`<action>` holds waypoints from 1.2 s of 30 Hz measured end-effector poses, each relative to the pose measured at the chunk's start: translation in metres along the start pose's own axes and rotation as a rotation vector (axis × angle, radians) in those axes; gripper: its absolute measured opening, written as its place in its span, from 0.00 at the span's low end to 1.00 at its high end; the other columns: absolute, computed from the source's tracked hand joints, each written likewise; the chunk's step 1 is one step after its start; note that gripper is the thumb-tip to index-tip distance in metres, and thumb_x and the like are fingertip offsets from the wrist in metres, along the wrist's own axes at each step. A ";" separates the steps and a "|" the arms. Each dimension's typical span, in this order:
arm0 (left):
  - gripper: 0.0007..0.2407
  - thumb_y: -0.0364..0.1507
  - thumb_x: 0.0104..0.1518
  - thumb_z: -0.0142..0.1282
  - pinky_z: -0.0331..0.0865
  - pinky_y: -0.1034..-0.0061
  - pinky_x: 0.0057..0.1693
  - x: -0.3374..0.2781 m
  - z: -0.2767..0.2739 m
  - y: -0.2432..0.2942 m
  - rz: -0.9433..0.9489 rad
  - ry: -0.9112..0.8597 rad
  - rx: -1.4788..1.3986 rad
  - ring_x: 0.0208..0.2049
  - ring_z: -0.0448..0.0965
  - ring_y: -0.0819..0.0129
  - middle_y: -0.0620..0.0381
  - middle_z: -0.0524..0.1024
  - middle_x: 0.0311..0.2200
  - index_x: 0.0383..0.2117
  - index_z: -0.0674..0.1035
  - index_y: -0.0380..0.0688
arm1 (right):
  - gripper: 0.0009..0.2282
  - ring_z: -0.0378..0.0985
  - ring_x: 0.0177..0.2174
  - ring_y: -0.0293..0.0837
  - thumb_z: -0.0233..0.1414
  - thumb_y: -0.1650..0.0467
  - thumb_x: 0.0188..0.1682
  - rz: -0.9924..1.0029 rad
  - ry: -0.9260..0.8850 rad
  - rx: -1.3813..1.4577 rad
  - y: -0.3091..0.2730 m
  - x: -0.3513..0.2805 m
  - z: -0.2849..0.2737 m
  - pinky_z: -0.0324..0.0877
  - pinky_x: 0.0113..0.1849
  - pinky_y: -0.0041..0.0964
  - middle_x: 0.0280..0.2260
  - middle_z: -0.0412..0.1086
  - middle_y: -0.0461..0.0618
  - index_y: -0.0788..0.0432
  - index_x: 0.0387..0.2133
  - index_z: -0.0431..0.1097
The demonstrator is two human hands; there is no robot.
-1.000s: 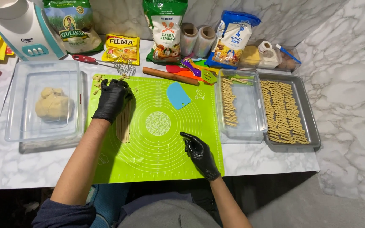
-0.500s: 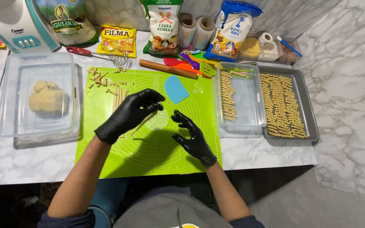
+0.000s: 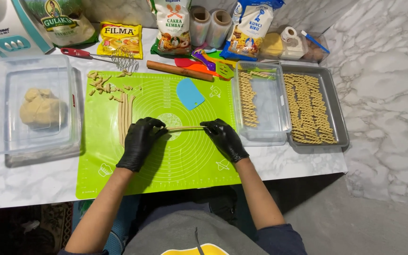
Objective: The person shapes dough into twists on a silicone mat and places them into metal trays.
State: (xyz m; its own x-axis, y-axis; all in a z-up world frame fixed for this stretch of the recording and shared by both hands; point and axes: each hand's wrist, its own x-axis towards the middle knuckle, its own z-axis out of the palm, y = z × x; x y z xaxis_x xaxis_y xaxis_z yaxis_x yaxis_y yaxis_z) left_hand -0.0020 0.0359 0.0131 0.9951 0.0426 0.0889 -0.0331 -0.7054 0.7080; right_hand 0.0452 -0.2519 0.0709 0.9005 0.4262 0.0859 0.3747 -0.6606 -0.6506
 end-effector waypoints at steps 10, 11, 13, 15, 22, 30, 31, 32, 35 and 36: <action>0.26 0.37 0.64 0.49 0.55 0.55 0.68 -0.062 0.023 0.057 0.083 0.031 0.623 0.69 0.59 0.55 0.48 0.60 0.68 0.70 0.61 0.52 | 0.21 0.65 0.61 0.48 0.51 0.62 0.55 -0.385 0.354 -0.659 -0.008 -0.016 0.031 0.56 0.62 0.46 0.61 0.65 0.52 0.44 0.62 0.65; 0.26 0.38 0.65 0.46 0.46 0.53 0.70 -0.067 0.022 0.067 0.103 -0.012 0.646 0.71 0.54 0.53 0.46 0.58 0.70 0.70 0.60 0.48 | 0.22 0.62 0.63 0.50 0.49 0.61 0.56 -0.405 0.335 -0.665 -0.014 -0.014 0.032 0.53 0.63 0.48 0.63 0.63 0.55 0.47 0.64 0.63; 0.26 0.40 0.67 0.42 0.38 0.51 0.73 -0.070 0.025 0.076 0.122 -0.056 0.667 0.74 0.49 0.51 0.44 0.55 0.72 0.70 0.60 0.44 | 0.23 0.59 0.65 0.53 0.46 0.60 0.58 -0.425 0.315 -0.669 -0.018 -0.009 0.039 0.50 0.64 0.51 0.64 0.61 0.58 0.50 0.66 0.60; 0.29 0.44 0.69 0.36 0.31 0.45 0.73 -0.064 0.030 0.074 -0.015 -0.203 0.512 0.75 0.41 0.48 0.41 0.49 0.73 0.72 0.53 0.40 | 0.25 0.55 0.66 0.56 0.45 0.59 0.58 -0.430 0.343 -0.799 -0.013 -0.002 0.048 0.45 0.65 0.53 0.66 0.57 0.62 0.55 0.67 0.58; 0.27 0.44 0.68 0.35 0.32 0.42 0.72 -0.023 0.028 0.035 -0.001 -0.203 0.486 0.75 0.41 0.53 0.52 0.49 0.74 0.73 0.53 0.53 | 0.28 0.57 0.65 0.58 0.42 0.56 0.59 -0.322 0.219 -0.750 -0.033 -0.037 0.058 0.46 0.64 0.58 0.66 0.56 0.62 0.57 0.68 0.54; 0.27 0.39 0.66 0.40 0.31 0.35 0.70 0.028 0.036 -0.008 0.063 -0.189 0.375 0.75 0.41 0.50 0.56 0.44 0.75 0.73 0.52 0.67 | 0.28 0.54 0.66 0.53 0.44 0.59 0.58 -0.309 0.078 -0.613 -0.040 -0.084 0.062 0.40 0.65 0.56 0.67 0.54 0.58 0.56 0.69 0.51; 0.27 0.39 0.66 0.40 0.31 0.35 0.70 0.023 0.035 -0.009 0.062 -0.187 0.375 0.75 0.41 0.50 0.56 0.44 0.75 0.73 0.52 0.67 | 0.28 0.54 0.66 0.53 0.44 0.59 0.58 -0.312 0.079 -0.613 -0.036 -0.082 0.057 0.40 0.65 0.56 0.67 0.54 0.58 0.56 0.69 0.51; 0.22 0.39 0.64 0.48 0.37 0.37 0.70 0.023 0.033 -0.008 0.050 -0.073 0.298 0.72 0.50 0.49 0.54 0.55 0.71 0.66 0.64 0.65 | 0.26 0.62 0.61 0.55 0.50 0.63 0.54 -0.260 0.130 -0.538 -0.031 -0.076 0.050 0.52 0.61 0.53 0.61 0.61 0.60 0.59 0.66 0.57; 0.13 0.41 0.60 0.58 0.48 0.43 0.69 0.030 0.041 -0.027 0.044 0.084 0.268 0.67 0.64 0.52 0.59 0.69 0.62 0.50 0.77 0.64 | 0.18 0.75 0.50 0.53 0.59 0.70 0.49 -0.150 0.252 -0.255 -0.022 -0.055 0.039 0.70 0.52 0.44 0.47 0.71 0.57 0.61 0.52 0.68; 0.08 0.43 0.58 0.61 0.53 0.48 0.68 0.030 0.047 -0.038 0.041 0.122 0.314 0.65 0.68 0.58 0.65 0.73 0.56 0.41 0.79 0.67 | 0.10 0.79 0.44 0.49 0.62 0.72 0.48 -0.088 0.310 -0.046 -0.020 -0.049 0.036 0.76 0.46 0.39 0.39 0.74 0.52 0.60 0.42 0.74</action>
State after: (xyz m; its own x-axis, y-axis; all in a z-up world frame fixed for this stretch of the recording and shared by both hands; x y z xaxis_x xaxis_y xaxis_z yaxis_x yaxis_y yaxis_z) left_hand 0.0332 0.0306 -0.0439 0.9746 0.0805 0.2091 -0.0236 -0.8911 0.4532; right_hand -0.0145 -0.2369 0.0524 0.8859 0.2787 0.3709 0.4572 -0.6598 -0.5963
